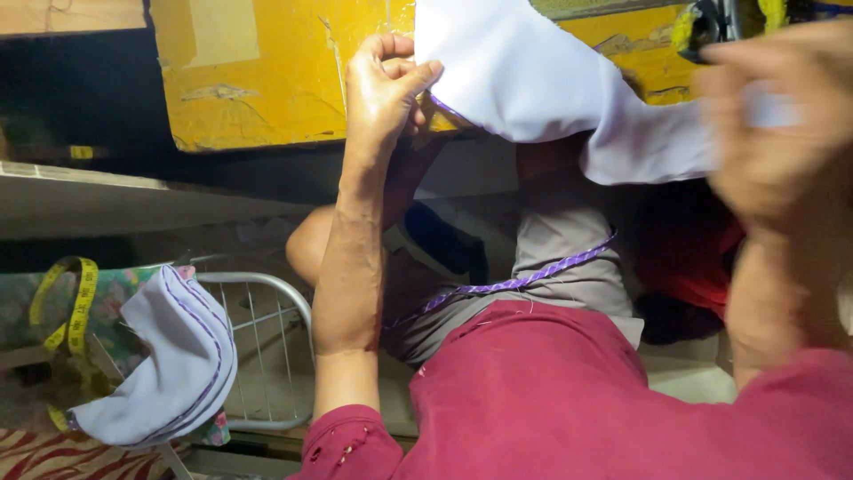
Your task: Trimming excess material from a sewn fabric component using scissors and turning it inside out to finish the shape.
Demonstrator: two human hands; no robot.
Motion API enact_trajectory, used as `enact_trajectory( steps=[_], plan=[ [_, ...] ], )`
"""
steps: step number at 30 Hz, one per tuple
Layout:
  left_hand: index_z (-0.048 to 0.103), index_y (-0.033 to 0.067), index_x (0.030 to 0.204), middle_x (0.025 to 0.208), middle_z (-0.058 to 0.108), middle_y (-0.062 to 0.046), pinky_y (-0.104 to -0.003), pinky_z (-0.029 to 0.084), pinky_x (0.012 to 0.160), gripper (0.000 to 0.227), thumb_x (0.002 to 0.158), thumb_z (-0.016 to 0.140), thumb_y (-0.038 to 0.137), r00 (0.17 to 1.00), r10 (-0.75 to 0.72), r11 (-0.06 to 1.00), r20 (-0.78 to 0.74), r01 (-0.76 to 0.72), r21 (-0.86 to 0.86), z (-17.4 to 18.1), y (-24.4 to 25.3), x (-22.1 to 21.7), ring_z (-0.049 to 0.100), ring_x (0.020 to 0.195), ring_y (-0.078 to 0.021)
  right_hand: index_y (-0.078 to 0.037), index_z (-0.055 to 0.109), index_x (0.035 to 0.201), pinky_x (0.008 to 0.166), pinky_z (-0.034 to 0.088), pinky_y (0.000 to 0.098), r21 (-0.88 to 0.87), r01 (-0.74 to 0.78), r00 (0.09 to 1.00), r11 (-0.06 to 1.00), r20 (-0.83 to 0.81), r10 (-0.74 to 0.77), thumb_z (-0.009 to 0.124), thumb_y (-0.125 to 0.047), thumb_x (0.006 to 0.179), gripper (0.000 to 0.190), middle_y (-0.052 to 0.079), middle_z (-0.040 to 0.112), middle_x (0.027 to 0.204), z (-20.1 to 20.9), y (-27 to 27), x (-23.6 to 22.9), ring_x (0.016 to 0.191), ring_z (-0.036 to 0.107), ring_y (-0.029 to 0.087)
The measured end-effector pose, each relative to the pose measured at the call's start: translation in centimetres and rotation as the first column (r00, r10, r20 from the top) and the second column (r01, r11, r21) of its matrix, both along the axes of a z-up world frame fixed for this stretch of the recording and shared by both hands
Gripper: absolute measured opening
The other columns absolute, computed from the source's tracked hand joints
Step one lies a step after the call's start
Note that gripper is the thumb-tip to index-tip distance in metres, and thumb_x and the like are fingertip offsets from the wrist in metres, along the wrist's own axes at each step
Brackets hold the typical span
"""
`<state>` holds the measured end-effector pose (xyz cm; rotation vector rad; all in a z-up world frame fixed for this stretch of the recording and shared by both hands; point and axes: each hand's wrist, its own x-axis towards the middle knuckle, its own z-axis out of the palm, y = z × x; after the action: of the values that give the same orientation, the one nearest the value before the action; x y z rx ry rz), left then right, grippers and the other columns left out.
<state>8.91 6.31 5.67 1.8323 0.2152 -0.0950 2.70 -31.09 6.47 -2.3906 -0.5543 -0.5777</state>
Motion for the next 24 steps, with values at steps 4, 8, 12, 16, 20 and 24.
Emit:
enact_trajectory(
  steps=[4, 8, 12, 16, 20, 24],
  plan=[
    [0.056, 0.0090, 0.110, 0.086, 0.076, -0.008, -0.020, 0.052, 0.042, 0.035, 0.090, 0.079, 0.027, 1.000, 0.006, 1.000, 0.012, -0.006, -0.005, 0.0, -0.1, 0.0, 0.066, 0.049, -0.0091, 0.014, 0.083, 0.120, 0.089, 0.046, 0.0487, -0.052, -0.259, 0.938, 0.964, 0.224, 0.264, 0.073, 0.015, 0.108, 0.016, 0.024, 0.064, 0.100, -1.3, 7.0, 5.8, 0.092, 0.059, 0.039],
    [0.057, 0.0088, 0.107, 0.078, 0.074, -0.006, -0.021, 0.049, 0.040, 0.034, 0.089, 0.080, 0.027, 0.999, 0.029, 0.999, 0.015, -0.028, -0.023, 0.1, -0.3, 0.1, 0.063, 0.045, -0.0091, -0.002, 0.089, 0.122, 0.071, 0.046, 0.0382, -0.250, -0.187, 0.910, 0.950, 0.320, 0.263, 0.071, 0.013, 0.095, 0.036, 0.010, 0.064, 0.095, -3.7, 8.7, 9.5, 0.084, 0.058, 0.027],
    [0.056, 0.0088, 0.105, 0.075, 0.073, -0.006, -0.021, 0.047, 0.038, 0.033, 0.090, 0.080, 0.025, 0.999, 0.029, 0.998, 0.032, -0.028, -0.048, 0.0, -0.3, 0.0, 0.063, 0.044, -0.0097, -0.014, 0.090, 0.123, 0.066, 0.051, 0.0378, -0.320, -0.141, 0.910, 0.937, 0.331, 0.250, 0.071, 0.006, 0.094, 0.040, 0.009, 0.066, 0.100, -5.0, 9.1, 11.2, 0.085, 0.064, 0.025],
    [0.055, 0.0087, 0.102, 0.072, 0.072, -0.006, -0.022, 0.046, 0.036, 0.033, 0.089, 0.080, 0.026, 0.998, 0.017, 0.997, 0.055, -0.013, -0.079, -0.2, -0.3, -0.1, 0.063, 0.043, -0.0101, -0.018, 0.088, 0.127, 0.066, 0.050, 0.0373, -0.384, -0.133, 0.927, 0.914, 0.279, 0.251, 0.070, 0.001, 0.091, 0.044, 0.006, 0.064, 0.102, -6.2, 9.0, 12.1, 0.088, 0.062, 0.024],
    [0.057, 0.0085, 0.100, 0.076, 0.074, -0.006, -0.022, 0.048, 0.037, 0.029, 0.090, 0.080, 0.022, 0.999, 0.015, 0.996, 0.044, -0.011, -0.089, 0.1, -0.2, 0.0, 0.064, 0.045, -0.0101, -0.015, 0.090, 0.123, 0.070, 0.048, 0.0373, -0.342, -0.180, 0.924, 0.922, 0.262, 0.278, 0.076, 0.003, 0.096, 0.036, 0.006, 0.063, 0.100, -6.1, 9.0, 12.3, 0.088, 0.059, 0.025],
    [0.058, 0.0100, 0.101, 0.080, 0.073, -0.005, -0.021, 0.051, 0.040, 0.027, 0.091, 0.080, 0.023, 0.998, -0.007, 0.999, 0.064, 0.010, -0.050, 0.2, -0.1, 0.2, 0.067, 0.049, -0.0101, -0.014, 0.090, 0.121, 0.081, 0.047, 0.0391, -0.355, -0.191, 0.900, 0.915, 0.308, 0.307, 0.076, 0.008, 0.089, 0.041, 0.007, 0.060, 0.098, -5.5, 9.2, 12.4, 0.090, 0.057, 0.026]
  ],
)
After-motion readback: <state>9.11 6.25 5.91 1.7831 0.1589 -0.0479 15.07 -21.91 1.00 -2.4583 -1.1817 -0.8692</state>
